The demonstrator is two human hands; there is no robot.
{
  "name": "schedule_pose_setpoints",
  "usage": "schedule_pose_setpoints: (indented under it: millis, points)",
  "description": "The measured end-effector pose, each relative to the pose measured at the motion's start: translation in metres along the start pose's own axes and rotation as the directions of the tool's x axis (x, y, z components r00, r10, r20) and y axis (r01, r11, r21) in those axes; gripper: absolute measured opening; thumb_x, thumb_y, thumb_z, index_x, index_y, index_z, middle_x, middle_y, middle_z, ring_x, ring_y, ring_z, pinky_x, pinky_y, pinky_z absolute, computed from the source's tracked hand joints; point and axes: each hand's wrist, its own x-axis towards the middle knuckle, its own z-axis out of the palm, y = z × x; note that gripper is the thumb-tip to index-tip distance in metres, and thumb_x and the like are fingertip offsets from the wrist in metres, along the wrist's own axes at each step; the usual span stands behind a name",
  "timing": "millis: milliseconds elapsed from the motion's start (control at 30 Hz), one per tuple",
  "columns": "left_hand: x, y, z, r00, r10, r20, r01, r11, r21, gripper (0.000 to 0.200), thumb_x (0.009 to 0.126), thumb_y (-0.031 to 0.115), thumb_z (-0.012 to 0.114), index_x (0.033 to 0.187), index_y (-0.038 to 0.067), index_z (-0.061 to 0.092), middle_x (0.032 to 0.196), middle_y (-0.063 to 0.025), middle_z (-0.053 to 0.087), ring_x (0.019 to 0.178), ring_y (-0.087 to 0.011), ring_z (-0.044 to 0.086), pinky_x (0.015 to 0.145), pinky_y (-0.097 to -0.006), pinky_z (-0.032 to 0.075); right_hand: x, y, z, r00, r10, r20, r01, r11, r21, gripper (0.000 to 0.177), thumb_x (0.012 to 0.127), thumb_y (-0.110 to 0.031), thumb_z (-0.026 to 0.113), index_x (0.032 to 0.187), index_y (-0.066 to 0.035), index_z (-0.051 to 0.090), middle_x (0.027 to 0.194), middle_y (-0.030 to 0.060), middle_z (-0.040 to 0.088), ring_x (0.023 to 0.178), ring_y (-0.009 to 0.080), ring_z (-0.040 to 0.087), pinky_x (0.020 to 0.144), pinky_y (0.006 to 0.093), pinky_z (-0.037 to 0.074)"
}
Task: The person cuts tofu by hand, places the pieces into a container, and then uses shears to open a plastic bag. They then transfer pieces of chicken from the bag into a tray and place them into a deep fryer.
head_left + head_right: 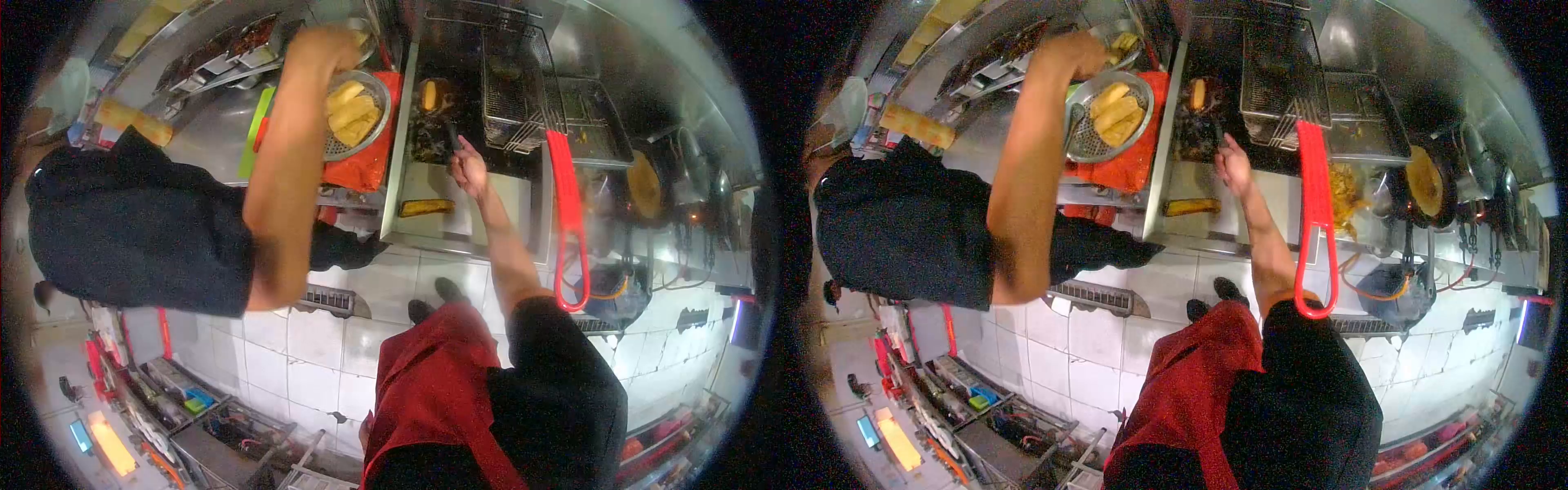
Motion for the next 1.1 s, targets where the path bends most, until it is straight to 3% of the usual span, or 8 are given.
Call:
schedule_pose_setpoints:
  millis: [133, 500, 567, 600, 667, 767, 900, 1100]
  points:
    - [-0.066, -0.085, -0.108, 0.964, -0.13, -0.233, 0.117, 0.991, -0.068, 0.042, 0.092, 0.033, 0.054, 0.122, 0.003, 0.054, 0.115, -0.0167, 0.058, 0.108, -0.029, 0.058, 0.084, -0.044, 0.049, -0.045, -0.022, 0.004, 0.996, 0.088, -0.036, -0.088, 0.996, -0.011, 0.062, 0.091, -0.006, 0.04, 0.149, -0.014, 0.02, 0.064, 0.0001, 0.046, 0.042, 0.0087, 0.035, 0.035, 0.0233, 0.027]
    - [-0.042, -0.078, -0.114, 0.985, -0.123, -0.124, 0.126, 0.992, 0.016, 0.049, 0.093, 0.037, 0.053, 0.127, 0.002, 0.048, 0.123, -0.0177, 0.053, 0.113, -0.0308, 0.054, 0.092, -0.0443, 0.045, -0.194, -0.087, -0.099, 0.978, 0.199, 0.068, -0.152, 0.891, -0.428, 0.053, 0.091, -0.008, 0.042, 0.144, -0.01, 0.036, 0.075, -0.0016, 0.048, 0.056, 0.0055, 0.044, 0.046, 0.0173, 0.033]
    - [-0.037, -0.075, -0.113, 0.989, -0.112, -0.097, 0.113, 0.994, -0.003, 0.05, 0.093, 0.037, 0.053, 0.128, 0.002, 0.047, 0.124, -0.0178, 0.052, 0.114, -0.0311, 0.054, 0.093, -0.0444, 0.044, -0.242, -0.117, -0.079, 0.985, -0.032, 0.171, 0.166, 0.462, -0.871, 0.059, 0.085, -0.007, 0.046, 0.144, -0.011, 0.036, 0.064, 0.0062, 0.053, 0.05, 0.0176, 0.051, 0.043, 0.0306, 0.038]
    - [-0.033, -0.074, -0.115, 0.991, -0.104, -0.082, 0.104, 0.995, -0.008, 0.051, 0.093, 0.038, 0.053, 0.129, 0.002, 0.047, 0.125, -0.0179, 0.052, 0.115, -0.0313, 0.053, 0.094, -0.0444, 0.044, -0.258, -0.124, -0.08, 0.986, -0.03, 0.161, 0.157, 0.459, -0.875, 0.059, 0.085, -0.007, 0.046, 0.144, -0.011, 0.036, 0.064, 0.0062, 0.053, 0.05, 0.0176, 0.051, 0.043, 0.0306, 0.038]
    - [-0.027, -0.072, -0.117, 0.994, -0.096, -0.061, 0.095, 0.995, -0.019, 0.052, 0.093, 0.038, 0.053, 0.13, 0.002, 0.046, 0.126, -0.0181, 0.051, 0.116, -0.0316, 0.053, 0.095, -0.0445, 0.043, -0.288, -0.141, -0.077, 0.934, -0.121, 0.335, 0.336, -0.014, -0.942, 0.057, 0.084, -0.006, 0.047, 0.14, -0.013, 0.042, 0.068, 0.0136, 0.056, 0.059, 0.0275, 0.057, 0.051, 0.038, 0.044]
    - [-0.017, -0.066, -0.121, 0.994, -0.101, -0.03, 0.101, 0.995, -0.012, 0.054, 0.093, 0.04, 0.052, 0.131, 0.002, 0.044, 0.128, -0.0184, 0.05, 0.117, -0.0321, 0.052, 0.097, -0.0446, 0.043, -0.325, -0.161, -0.025, 0.954, -0.16, 0.255, 0.174, -0.4, -0.9, 0.057, 0.081, -0.005, 0.05, 0.136, -0.017, 0.045, 0.077, 0.024, 0.058, 0.073, 0.0391, 0.061, 0.061, 0.0463, 0.048]
    - [-0.014, -0.063, -0.127, 0.998, -0.057, -0.002, 0.057, 0.998, -0.035, 0.057, 0.093, 0.041, 0.052, 0.133, 0.002, 0.042, 0.13, -0.0187, 0.048, 0.119, -0.0328, 0.05, 0.1, -0.0447, 0.041, -0.308, -0.136, -0.016, 0.971, -0.217, 0.097, 0.016, -0.345, -0.938, 0.06, 0.084, -0.005, 0.047, 0.141, -0.02, 0.041, 0.096, 0.0257, 0.061, 0.083, 0.0375, 0.062, 0.071, 0.0452, 0.049]
    - [-0.025, -0.042, -0.111, 1.0, 0.022, 0.016, -0.022, 1.0, -0.009, 0.06, 0.093, 0.043, 0.052, 0.136, 0.002, 0.039, 0.134, -0.0193, 0.045, 0.122, -0.0337, 0.048, 0.104, -0.0449, 0.039, -0.2, -0.06, -0.014, 0.933, -0.284, 0.219, 0.1, -0.379, -0.92, 0.071, 0.081, -0.003, 0.047, 0.147, -0.022, 0.029, 0.089, 0.0239, 0.06, 0.074, 0.0423, 0.062, 0.065, 0.05, 0.051]
